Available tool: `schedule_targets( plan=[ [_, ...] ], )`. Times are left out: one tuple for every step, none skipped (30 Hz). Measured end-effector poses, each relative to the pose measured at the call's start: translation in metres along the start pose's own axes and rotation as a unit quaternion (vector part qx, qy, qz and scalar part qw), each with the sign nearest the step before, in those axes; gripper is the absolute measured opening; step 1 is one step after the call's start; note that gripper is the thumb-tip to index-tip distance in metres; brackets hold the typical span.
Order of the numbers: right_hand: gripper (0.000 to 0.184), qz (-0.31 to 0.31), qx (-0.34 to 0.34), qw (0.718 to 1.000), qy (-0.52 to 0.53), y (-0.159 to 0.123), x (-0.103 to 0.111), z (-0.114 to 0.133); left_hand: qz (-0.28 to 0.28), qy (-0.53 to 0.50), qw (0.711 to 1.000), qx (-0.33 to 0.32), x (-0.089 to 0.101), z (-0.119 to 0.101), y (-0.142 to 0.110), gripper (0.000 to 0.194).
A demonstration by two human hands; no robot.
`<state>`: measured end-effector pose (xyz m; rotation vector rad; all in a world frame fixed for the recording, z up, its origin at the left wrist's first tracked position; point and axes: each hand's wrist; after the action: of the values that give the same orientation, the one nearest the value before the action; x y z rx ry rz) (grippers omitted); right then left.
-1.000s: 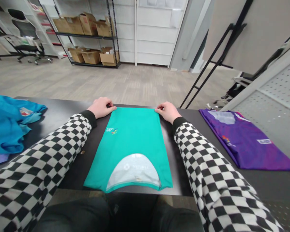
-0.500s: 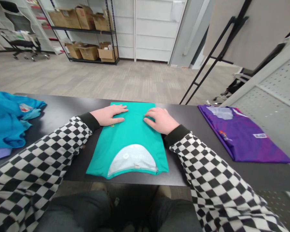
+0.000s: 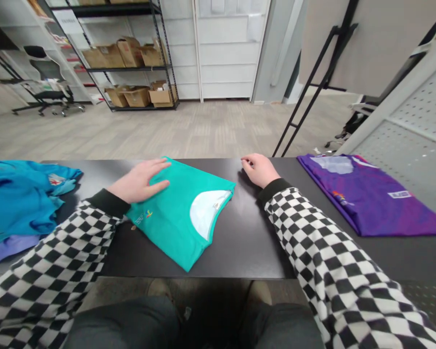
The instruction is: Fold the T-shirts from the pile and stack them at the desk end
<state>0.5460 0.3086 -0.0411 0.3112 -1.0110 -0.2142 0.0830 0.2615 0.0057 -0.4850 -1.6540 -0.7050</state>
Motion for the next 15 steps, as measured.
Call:
schedule_targets(
  plan=[
    [0.037, -0.005, -0.009, 1.0, 0.005, 0.001, -0.001, -0.001, 0.036, -0.03, 0.998, -0.037, -0.007, -0.002, -0.001, 0.079],
    [0.037, -0.01, -0.016, 1.0, 0.011, 0.001, -0.001, -0.003, 0.074, -0.049, 0.995, -0.053, -0.013, -0.004, -0.003, 0.081],
    [0.037, -0.013, -0.021, 1.0, 0.015, 0.001, -0.001, -0.003, 0.105, -0.057, 0.992, -0.05, -0.019, -0.005, -0.006, 0.083],
    [0.037, -0.014, -0.024, 0.999, 0.02, 0.001, 0.0, -0.004, 0.123, -0.055, 0.99, -0.033, -0.023, -0.007, -0.01, 0.084],
    [0.036, -0.013, -0.025, 0.999, 0.024, 0.0, 0.001, -0.004, 0.13, -0.047, 0.99, -0.006, -0.027, -0.009, -0.014, 0.086],
    [0.036, -0.011, -0.026, 0.999, 0.027, 0.0, 0.002, -0.004, 0.13, -0.038, 0.99, 0.028, -0.028, -0.013, -0.02, 0.085],
    [0.036, -0.008, -0.027, 0.999, 0.03, -0.001, 0.003, -0.004, 0.127, -0.03, 0.989, 0.07, -0.029, -0.017, -0.026, 0.085],
    [0.036, -0.006, -0.026, 0.999, 0.031, -0.001, 0.004, -0.003, 0.125, -0.022, 0.985, 0.118, -0.029, -0.023, -0.034, 0.084],
    [0.036, -0.005, -0.024, 0.999, 0.031, -0.001, 0.004, -0.003, 0.124, -0.016, 0.978, 0.168, -0.029, -0.03, -0.042, 0.086],
    [0.035, -0.005, -0.021, 0.999, 0.031, -0.001, 0.004, -0.002, 0.128, -0.013, 0.968, 0.214, -0.027, -0.037, -0.052, 0.089],
    [0.035, -0.004, -0.017, 0.999, 0.032, -0.001, 0.003, -0.002, 0.135, -0.013, 0.959, 0.25, -0.025, -0.045, -0.062, 0.094],
    [0.035, -0.002, -0.011, 0.999, 0.032, -0.001, 0.003, -0.002, 0.144, -0.014, 0.951, 0.272, -0.021, -0.052, -0.073, 0.1],
    [0.035, 0.0, -0.004, 1.0, 0.031, 0.0, 0.001, -0.003, 0.151, -0.014, 0.948, 0.28, -0.015, -0.058, -0.084, 0.105],
    [0.035, 0.004, 0.003, 1.0, 0.03, 0.001, 0.0, -0.003, 0.152, -0.011, 0.949, 0.274, -0.007, -0.061, -0.095, 0.107],
    [0.035, 0.006, 0.01, 1.0, 0.029, 0.002, -0.002, -0.005, 0.148, -0.006, 0.955, 0.257, 0.001, -0.063, -0.103, 0.106]
  ],
)
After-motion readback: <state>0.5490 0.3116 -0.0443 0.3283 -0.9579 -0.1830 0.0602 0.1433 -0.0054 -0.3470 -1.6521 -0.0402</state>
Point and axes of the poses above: each hand's wrist, its own y-axis towards the middle knuckle, its own x-axis out of the back of the hand, z = x × y, and after that the axes turned 11 degrees about -x, right-handed
